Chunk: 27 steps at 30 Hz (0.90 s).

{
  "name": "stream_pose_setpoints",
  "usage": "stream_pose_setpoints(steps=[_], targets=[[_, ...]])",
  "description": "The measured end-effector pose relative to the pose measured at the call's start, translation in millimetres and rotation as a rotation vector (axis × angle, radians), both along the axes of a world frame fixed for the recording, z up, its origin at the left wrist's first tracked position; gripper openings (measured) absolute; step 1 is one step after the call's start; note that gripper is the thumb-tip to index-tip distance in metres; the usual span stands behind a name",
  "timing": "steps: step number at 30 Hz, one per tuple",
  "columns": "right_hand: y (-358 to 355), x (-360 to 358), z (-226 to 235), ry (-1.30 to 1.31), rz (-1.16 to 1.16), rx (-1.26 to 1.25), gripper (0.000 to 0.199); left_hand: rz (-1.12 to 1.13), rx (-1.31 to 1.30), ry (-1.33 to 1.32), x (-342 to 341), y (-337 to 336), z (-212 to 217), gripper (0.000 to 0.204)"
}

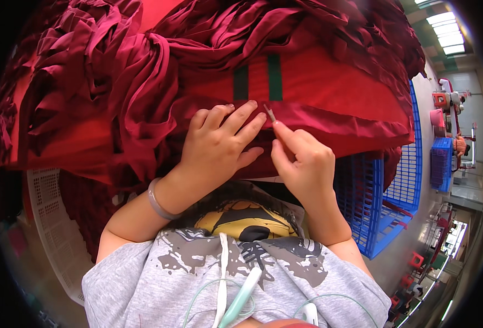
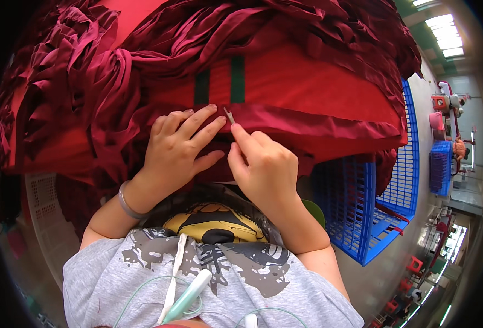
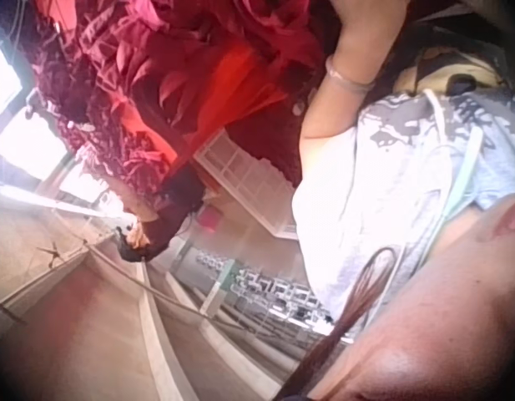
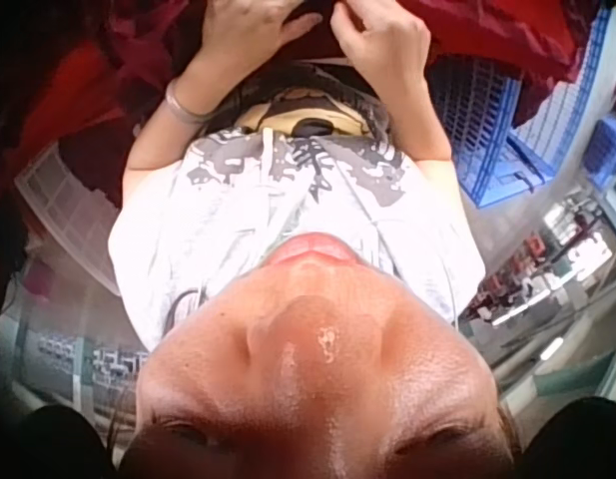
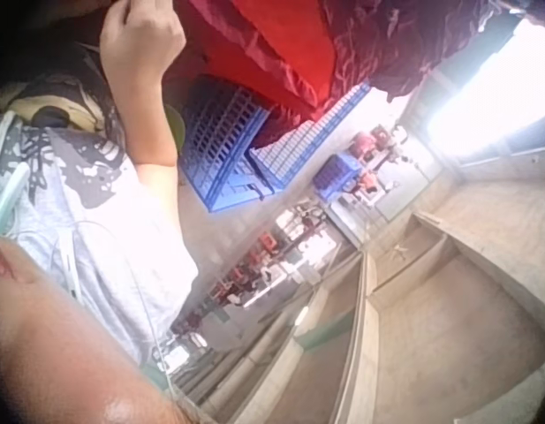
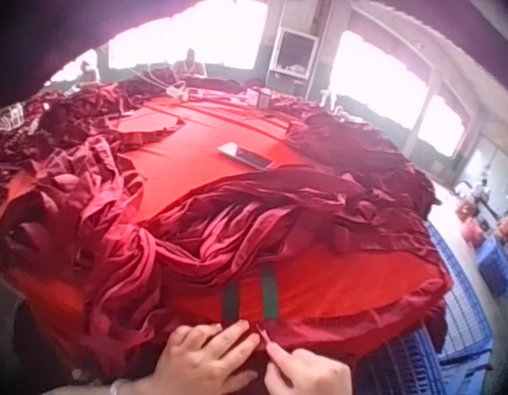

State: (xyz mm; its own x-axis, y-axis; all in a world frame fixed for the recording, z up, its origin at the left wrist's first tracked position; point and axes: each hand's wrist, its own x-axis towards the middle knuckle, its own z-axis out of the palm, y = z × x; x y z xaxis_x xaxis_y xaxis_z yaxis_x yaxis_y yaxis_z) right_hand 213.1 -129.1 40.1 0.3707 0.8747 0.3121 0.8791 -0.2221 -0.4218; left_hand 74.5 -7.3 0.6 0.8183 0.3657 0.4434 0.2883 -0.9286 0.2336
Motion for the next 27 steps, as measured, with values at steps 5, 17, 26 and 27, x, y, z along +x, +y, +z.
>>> stream_pose_setpoints(steps=[5,17,26,27], targets=[[12,6,-17,-0.110,-0.002,0.116,0.029,-0.011,-0.009,0.001,2,-1,1,0.054],[52,31,1,0.091,0.105,0.092,0.010,-0.026,-0.062,-0.029,-4,1,-3,0.056],[57,33,-2,0.118,0.030,0.385,0.006,-0.040,-0.093,-0.110,-3,5,-4,0.046],[50,34,3,0.300,-0.048,0.385,0.005,-0.040,-0.094,-0.130,-2,5,-4,0.042]])
